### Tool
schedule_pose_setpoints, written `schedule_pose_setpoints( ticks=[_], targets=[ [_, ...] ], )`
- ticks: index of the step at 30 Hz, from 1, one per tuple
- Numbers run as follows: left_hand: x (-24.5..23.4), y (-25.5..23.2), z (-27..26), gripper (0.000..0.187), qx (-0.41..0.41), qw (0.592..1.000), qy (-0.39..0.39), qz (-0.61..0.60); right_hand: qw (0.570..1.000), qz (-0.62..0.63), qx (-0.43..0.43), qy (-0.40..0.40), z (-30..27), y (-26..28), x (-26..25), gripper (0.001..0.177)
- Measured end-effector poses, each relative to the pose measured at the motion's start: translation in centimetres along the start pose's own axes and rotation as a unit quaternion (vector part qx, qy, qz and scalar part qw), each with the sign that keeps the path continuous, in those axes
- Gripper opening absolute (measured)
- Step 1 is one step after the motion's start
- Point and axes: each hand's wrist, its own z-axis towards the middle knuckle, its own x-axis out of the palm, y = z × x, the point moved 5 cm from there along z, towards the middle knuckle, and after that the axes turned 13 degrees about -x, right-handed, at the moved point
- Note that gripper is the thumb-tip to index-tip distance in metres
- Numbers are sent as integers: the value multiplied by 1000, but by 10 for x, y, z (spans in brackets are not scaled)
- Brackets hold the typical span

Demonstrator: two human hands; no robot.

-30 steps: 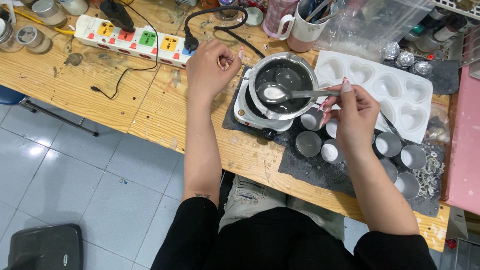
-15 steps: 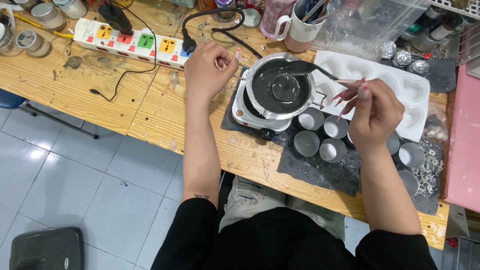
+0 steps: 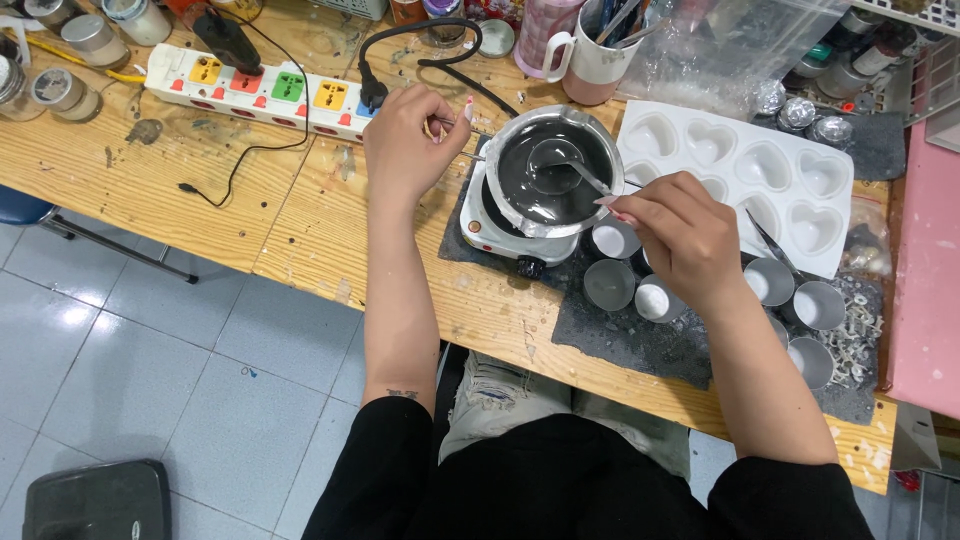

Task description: Melting and stirring wax in a pot on a heating plate as part of a candle-making process.

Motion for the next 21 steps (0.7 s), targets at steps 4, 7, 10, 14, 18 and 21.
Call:
schedule_pose_setpoints(
  ticks=[4,7,10,14,18,21],
  targets=[
    [1,1,0,31,-10,1000,11,7,1000,25,-4,14,-1,0,3,18],
    [0,0,0,33,0,1000,3,2,999,43,0,9,-4,-2,1,15],
    [0,0,-1,31,-2,1000,5,6,998,60,5,10,-6,-3,-3,13],
    [1,2,0,31,2,1000,6,12,1000,-7,4,13,-3,0,-8,13],
    [3,4,1,31,-5,1000,14,19,999,-48,-5,21,4,4,-6,14],
    [2,3,0,32,-3,1000,9,17,999,-35,0,22,6,4,-1,14]
  ],
)
